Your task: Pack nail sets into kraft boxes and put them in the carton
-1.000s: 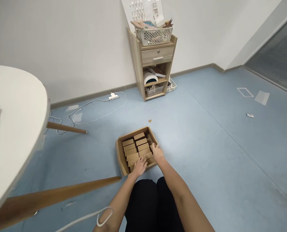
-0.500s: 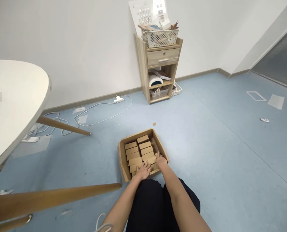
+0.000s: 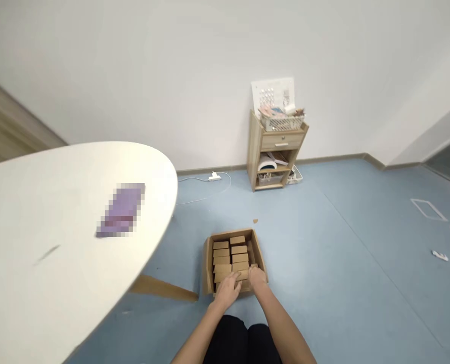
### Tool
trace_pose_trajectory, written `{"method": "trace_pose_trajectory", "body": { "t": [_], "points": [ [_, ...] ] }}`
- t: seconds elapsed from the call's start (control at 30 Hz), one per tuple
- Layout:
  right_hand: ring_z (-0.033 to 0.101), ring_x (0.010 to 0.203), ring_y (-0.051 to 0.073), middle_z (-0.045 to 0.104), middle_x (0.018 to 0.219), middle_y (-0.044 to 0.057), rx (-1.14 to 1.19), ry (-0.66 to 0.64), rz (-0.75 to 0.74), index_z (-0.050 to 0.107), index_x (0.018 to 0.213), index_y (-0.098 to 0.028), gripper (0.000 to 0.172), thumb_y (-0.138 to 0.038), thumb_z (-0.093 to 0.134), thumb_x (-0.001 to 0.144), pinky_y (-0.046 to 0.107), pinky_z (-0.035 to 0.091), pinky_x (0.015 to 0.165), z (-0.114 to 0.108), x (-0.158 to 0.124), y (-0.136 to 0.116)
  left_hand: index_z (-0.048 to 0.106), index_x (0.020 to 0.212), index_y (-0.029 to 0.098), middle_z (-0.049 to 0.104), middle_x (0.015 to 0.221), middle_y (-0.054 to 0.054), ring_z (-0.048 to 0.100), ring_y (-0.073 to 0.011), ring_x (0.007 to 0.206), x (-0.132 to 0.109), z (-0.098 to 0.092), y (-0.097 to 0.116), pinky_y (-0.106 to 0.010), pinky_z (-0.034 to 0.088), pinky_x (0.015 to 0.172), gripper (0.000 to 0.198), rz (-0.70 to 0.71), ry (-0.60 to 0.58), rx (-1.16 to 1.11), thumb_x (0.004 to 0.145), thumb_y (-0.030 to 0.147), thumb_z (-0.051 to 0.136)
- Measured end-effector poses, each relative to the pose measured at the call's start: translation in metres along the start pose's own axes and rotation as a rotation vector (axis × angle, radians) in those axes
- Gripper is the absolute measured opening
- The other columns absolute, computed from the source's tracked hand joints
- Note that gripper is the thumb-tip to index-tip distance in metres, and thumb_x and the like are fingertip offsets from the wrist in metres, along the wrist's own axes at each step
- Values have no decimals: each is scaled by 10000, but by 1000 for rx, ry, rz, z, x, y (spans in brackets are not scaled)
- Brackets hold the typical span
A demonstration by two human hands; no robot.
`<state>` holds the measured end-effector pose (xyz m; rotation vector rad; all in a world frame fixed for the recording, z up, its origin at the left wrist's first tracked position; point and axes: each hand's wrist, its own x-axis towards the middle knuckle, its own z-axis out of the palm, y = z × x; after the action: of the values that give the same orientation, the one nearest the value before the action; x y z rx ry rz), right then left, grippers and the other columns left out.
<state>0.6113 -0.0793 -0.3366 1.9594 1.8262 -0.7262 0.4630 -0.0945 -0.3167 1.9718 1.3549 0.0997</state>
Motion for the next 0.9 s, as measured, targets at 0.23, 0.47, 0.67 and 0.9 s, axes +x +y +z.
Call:
{"method": "trace_pose_trajectory", "body": {
  "t": [0.23,0.47,0.67,0.9],
  "points": [
    [680,1034,257,714,1088,144,91,107,-125,693,1056,-180,298,-150,449,887,334,508,827,-129,-131,-42,637,1128,274,669,1069,-82,629,-233,1017,-145,-150,100,-406,528,901,365,178,379,-196,917,202,348],
    [668,1032,245,727,1045,84,224,127,-380,700,1075,-248,342,-206,420,881,315,489,813,-224,-257,-119,633,1123,252,644,1154,-111,622,-268,1093,-294,-260,86,-452,528,933,334,-202,655,-153,917,281,371],
    [657,1023,246,715,1094,83,320,64,-621,701,1077,-235,369,-293,395,878,328,485,863,-241,-313,-186,619,1177,240,577,1343,-91,494,-286,1296,-396,-285,25,-503,413,1083,379,-500,704,-93,843,284,444],
    [655,990,231,708,1114,105,311,2,-779,698,1108,-179,418,-353,411,858,310,471,875,-236,-331,-322,546,1319,175,468,1469,-115,399,-282,1379,-519,-311,-52,-460,329,1140,520,-727,592,-162,853,364,412]
  ]
}}
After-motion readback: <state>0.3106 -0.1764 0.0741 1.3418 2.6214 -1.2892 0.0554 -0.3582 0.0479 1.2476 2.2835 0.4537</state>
